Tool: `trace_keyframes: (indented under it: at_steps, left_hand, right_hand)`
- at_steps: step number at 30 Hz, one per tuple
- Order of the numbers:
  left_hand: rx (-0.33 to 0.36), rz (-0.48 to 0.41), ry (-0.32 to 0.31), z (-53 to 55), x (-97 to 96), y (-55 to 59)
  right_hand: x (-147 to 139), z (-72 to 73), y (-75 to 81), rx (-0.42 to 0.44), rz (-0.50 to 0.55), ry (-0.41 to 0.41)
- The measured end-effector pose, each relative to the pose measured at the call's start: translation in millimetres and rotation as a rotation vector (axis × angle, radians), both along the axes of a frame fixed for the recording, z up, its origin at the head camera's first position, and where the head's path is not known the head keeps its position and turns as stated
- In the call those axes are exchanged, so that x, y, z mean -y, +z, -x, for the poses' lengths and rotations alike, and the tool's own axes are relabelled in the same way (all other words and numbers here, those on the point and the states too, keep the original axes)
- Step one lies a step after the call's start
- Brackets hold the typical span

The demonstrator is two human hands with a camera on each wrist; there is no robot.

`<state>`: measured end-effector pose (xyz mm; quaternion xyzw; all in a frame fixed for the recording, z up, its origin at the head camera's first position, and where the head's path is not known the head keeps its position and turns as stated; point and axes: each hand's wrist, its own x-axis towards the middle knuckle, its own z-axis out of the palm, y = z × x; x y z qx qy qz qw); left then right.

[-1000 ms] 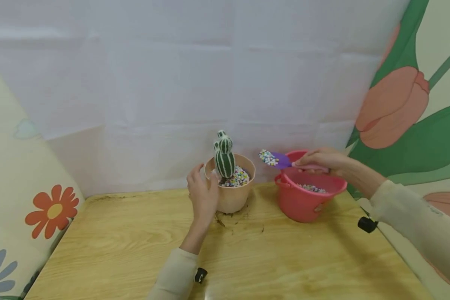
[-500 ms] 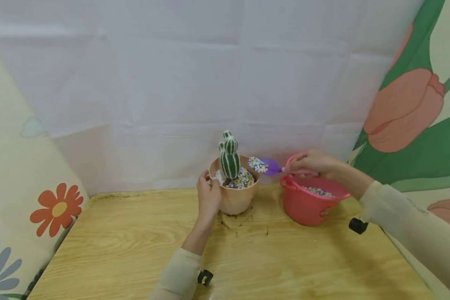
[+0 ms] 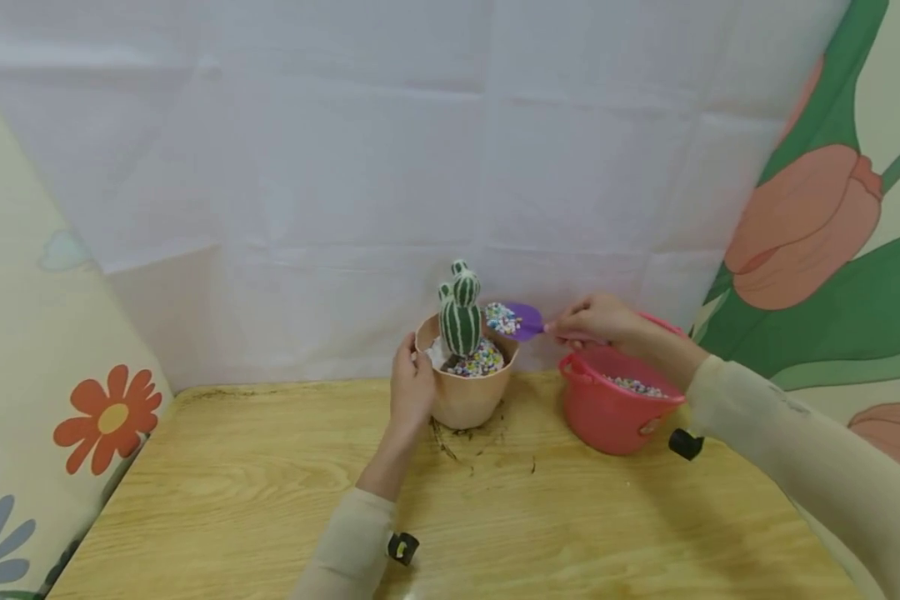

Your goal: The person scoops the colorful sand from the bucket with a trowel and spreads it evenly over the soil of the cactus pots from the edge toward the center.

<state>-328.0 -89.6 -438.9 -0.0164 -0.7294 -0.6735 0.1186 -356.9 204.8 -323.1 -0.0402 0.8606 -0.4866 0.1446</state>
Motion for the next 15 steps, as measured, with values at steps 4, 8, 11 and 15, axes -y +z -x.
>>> trace_keyframes:
  at_steps: [4,8,11,15]
  left_hand:
    - [0.015,0.008,-0.002,2.9,1.4,1.6]
    - [0.053,-0.022,-0.005,3.4,5.3,4.9]
    - [0.108,-0.047,0.009,-0.1,7.0,9.9]
    - [0.213,-0.085,0.007,-8.5,3.6,18.6]
  right_hand:
    - [4,2.2,1.3,-0.004,-0.011,-0.01]
    - [9,4.5,2.4,-0.004,0.002,-0.018]
    - [10,6.0,2.0,-0.014,0.011,-0.025]
    - [10,6.9,0.1,-0.05,0.01,-0.03]
